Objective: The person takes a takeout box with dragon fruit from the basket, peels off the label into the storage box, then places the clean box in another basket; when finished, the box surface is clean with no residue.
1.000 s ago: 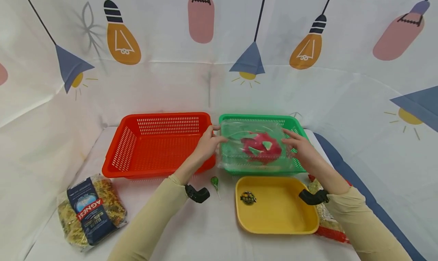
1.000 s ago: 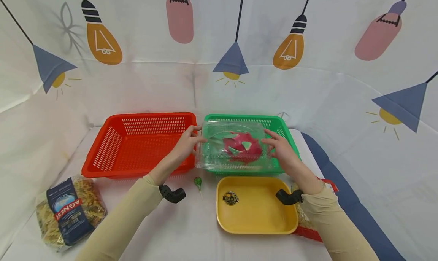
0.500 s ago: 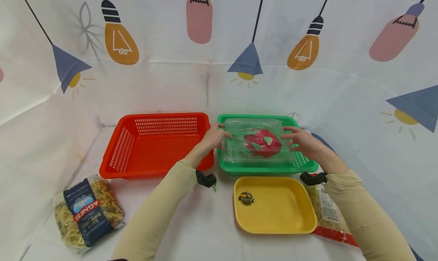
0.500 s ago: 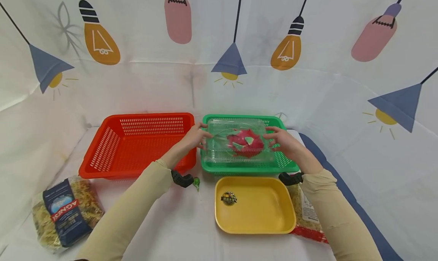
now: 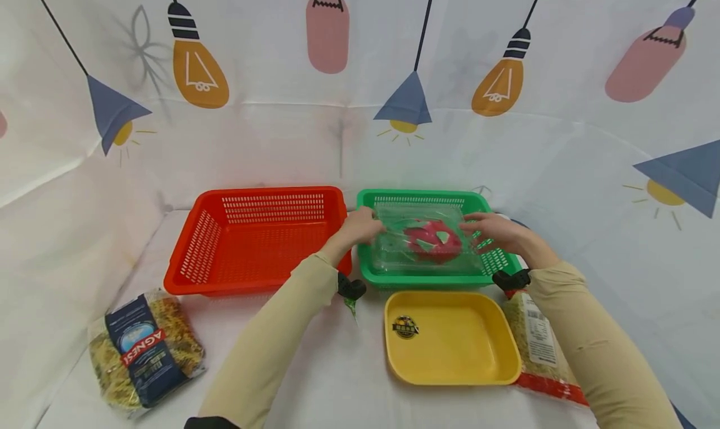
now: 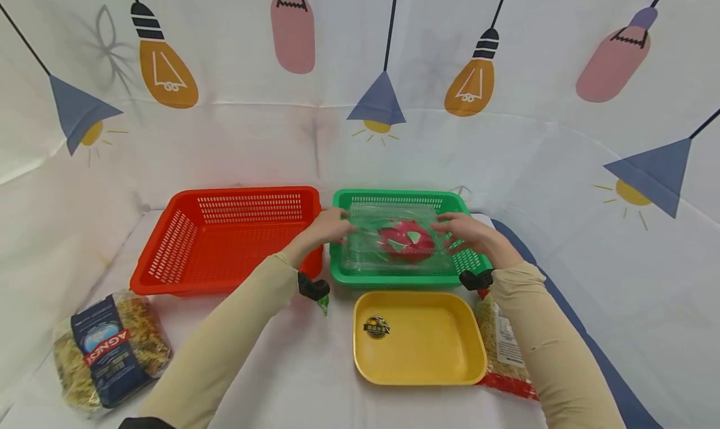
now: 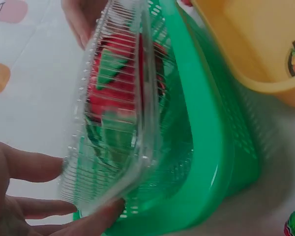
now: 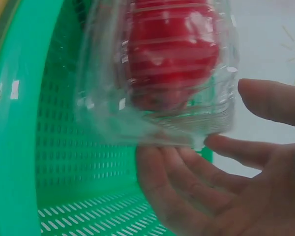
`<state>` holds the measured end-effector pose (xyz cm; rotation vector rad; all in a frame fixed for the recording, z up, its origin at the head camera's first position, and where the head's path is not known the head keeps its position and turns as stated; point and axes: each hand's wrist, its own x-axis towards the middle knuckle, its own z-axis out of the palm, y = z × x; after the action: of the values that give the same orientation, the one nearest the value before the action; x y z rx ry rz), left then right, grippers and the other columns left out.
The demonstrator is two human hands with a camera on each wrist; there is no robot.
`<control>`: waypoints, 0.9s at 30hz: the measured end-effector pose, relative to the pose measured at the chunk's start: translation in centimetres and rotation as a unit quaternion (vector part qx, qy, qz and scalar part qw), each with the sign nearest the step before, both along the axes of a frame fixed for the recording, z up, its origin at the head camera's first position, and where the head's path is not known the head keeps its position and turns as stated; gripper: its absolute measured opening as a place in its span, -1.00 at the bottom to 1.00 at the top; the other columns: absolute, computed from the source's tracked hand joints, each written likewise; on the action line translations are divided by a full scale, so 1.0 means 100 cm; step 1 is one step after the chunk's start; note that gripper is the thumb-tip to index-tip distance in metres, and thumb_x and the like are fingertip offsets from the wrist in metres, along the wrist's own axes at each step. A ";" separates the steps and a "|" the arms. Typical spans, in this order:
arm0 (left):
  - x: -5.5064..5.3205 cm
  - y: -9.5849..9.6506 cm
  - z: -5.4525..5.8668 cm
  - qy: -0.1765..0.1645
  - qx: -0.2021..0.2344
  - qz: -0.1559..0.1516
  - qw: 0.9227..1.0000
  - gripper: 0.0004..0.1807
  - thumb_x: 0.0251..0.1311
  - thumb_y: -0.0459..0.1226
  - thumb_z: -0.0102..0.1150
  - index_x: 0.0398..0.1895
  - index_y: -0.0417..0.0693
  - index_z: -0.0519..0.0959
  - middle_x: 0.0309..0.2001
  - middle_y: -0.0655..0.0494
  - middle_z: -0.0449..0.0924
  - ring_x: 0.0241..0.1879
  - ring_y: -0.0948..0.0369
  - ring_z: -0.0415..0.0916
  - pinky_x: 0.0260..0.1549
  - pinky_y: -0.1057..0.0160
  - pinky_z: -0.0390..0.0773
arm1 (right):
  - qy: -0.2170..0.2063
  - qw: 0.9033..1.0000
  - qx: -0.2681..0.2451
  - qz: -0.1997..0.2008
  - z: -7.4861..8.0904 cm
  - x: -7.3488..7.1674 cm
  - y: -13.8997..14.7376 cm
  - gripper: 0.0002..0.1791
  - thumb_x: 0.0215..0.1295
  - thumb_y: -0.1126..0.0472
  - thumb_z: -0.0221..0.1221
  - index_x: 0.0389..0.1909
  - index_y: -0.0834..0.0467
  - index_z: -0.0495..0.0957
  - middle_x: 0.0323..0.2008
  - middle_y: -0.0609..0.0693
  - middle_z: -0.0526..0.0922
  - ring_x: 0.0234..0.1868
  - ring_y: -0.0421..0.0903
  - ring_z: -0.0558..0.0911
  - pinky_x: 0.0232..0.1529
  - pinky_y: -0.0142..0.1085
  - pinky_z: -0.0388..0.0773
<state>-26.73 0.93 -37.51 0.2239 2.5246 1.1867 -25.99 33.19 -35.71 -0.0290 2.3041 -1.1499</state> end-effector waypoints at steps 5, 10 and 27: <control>-0.001 0.012 -0.001 0.006 -0.062 -0.032 0.998 -0.86 0.34 -0.30 -0.03 -0.27 -0.23 0.41 -0.55 0.04 0.35 -0.68 0.23 0.24 -0.54 0.32 0.41 | -0.010 1.000 0.015 0.004 -0.006 -0.003 0.002 -0.21 0.59 0.01 -0.08 0.57 0.31 -0.20 0.40 0.47 0.13 0.08 0.21 0.53 0.10 0.04 0.56; -0.004 0.022 -0.006 0.001 -0.105 -0.065 0.992 -0.79 0.41 -0.31 -0.15 -0.11 -0.31 0.41 -0.54 0.05 0.31 -0.71 0.24 0.15 -0.59 0.34 0.31 | -0.025 0.999 0.028 0.011 -0.012 -0.004 0.003 -0.26 0.61 0.09 -0.12 0.56 0.34 -0.21 0.42 0.48 0.10 0.14 0.27 0.53 0.07 0.01 0.60; -0.020 0.037 -0.017 -0.036 -0.115 -0.057 0.991 -0.74 0.47 -0.29 -0.23 -0.30 -0.27 0.41 -0.23 -0.09 0.45 -0.45 -0.02 0.65 -0.53 0.29 0.43 | -0.031 0.995 0.087 0.038 -0.019 -0.016 -0.001 -0.33 0.56 0.32 -0.17 0.53 0.45 -0.21 0.50 0.50 -0.14 0.16 0.36 0.52 -0.02 0.01 0.64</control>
<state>-28.78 4.65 -39.20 0.2578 2.5218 0.8377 -27.59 33.04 -37.63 -0.0146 2.3188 -0.8959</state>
